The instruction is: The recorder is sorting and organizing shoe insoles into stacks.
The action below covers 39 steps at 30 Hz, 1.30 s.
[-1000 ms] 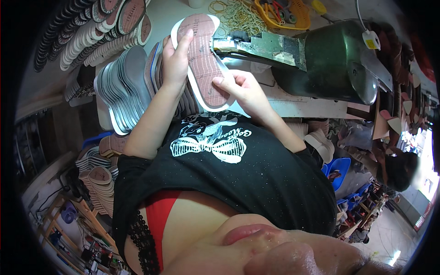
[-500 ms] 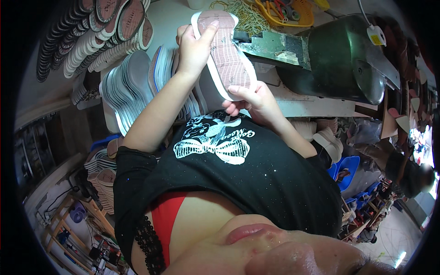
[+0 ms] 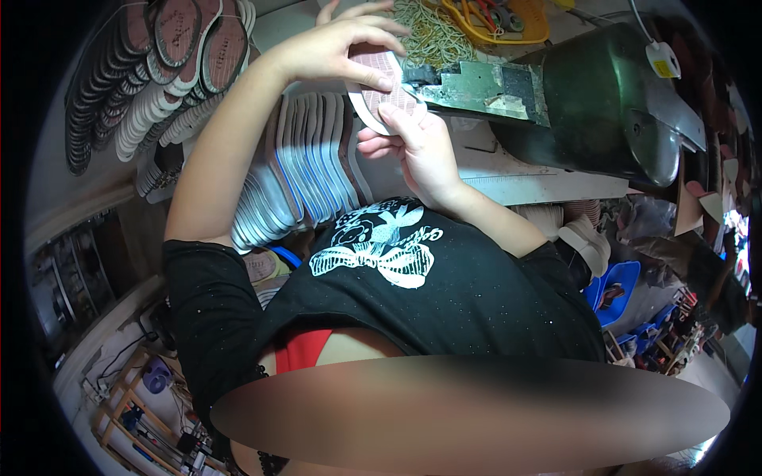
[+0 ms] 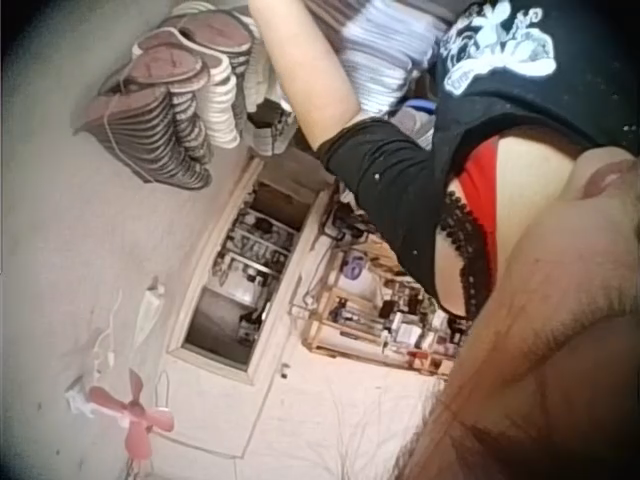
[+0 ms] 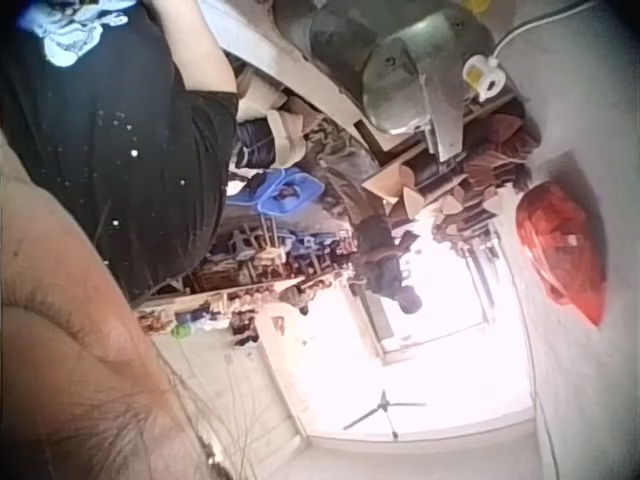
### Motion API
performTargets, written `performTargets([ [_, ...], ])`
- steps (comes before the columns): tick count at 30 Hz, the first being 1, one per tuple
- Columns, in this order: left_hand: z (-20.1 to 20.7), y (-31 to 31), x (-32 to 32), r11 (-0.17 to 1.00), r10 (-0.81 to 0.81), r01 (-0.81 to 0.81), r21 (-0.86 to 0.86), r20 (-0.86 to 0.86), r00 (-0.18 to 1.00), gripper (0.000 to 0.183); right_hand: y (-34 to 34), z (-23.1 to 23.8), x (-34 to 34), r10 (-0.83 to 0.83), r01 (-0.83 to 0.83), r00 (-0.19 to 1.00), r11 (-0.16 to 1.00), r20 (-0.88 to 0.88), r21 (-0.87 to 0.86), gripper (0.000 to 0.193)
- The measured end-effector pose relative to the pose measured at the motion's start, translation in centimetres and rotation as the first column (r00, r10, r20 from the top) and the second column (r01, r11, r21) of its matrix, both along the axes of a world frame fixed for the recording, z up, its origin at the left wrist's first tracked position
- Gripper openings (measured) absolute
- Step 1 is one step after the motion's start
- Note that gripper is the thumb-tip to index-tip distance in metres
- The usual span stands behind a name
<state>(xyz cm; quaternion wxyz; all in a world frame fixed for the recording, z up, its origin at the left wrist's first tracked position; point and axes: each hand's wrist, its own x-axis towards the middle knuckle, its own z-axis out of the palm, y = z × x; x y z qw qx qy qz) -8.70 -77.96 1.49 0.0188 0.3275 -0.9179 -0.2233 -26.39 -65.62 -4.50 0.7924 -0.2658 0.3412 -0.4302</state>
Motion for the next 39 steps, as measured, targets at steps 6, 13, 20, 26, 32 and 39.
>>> performTargets([
  [6,-0.3,-2.5,-0.1,0.958,-0.044,-0.003,0.285,0.159,0.986,0.041,-0.5,0.4,0.2,-0.021,0.017,0.995,0.999,-0.1,-0.038,0.041],
  [13,-0.5,-1.0,0.4,0.896,0.11,-0.101,0.433,0.004,0.994,0.037,-0.9,0.0,0.1,-0.028,0.027,0.995,1.0,-0.098,-0.004,0.047],
  [20,-0.9,1.3,0.7,0.851,0.275,-0.245,0.465,0.004,0.961,0.035,-1.0,0.3,-0.5,-0.035,0.031,0.995,0.998,-0.096,-0.046,0.042],
  [26,-1.2,3.2,0.6,0.831,0.351,-0.306,0.465,-0.011,0.936,0.043,-1.2,-0.1,-0.9,-0.054,0.05,0.997,0.997,-0.06,-0.061,0.035],
  [32,-2.2,5.2,0.3,0.718,0.53,-0.441,0.538,-0.012,0.848,0.046,-1.2,-1.1,-1.2,-0.065,0.055,0.996,0.989,-0.068,-0.138,0.03],
  [39,-3.3,6.4,0.2,0.584,0.678,-0.506,0.635,-0.038,0.734,0.036,-1.4,-1.2,-1.8,-0.017,-0.015,0.99,0.973,-0.137,-0.23,0.025],
])
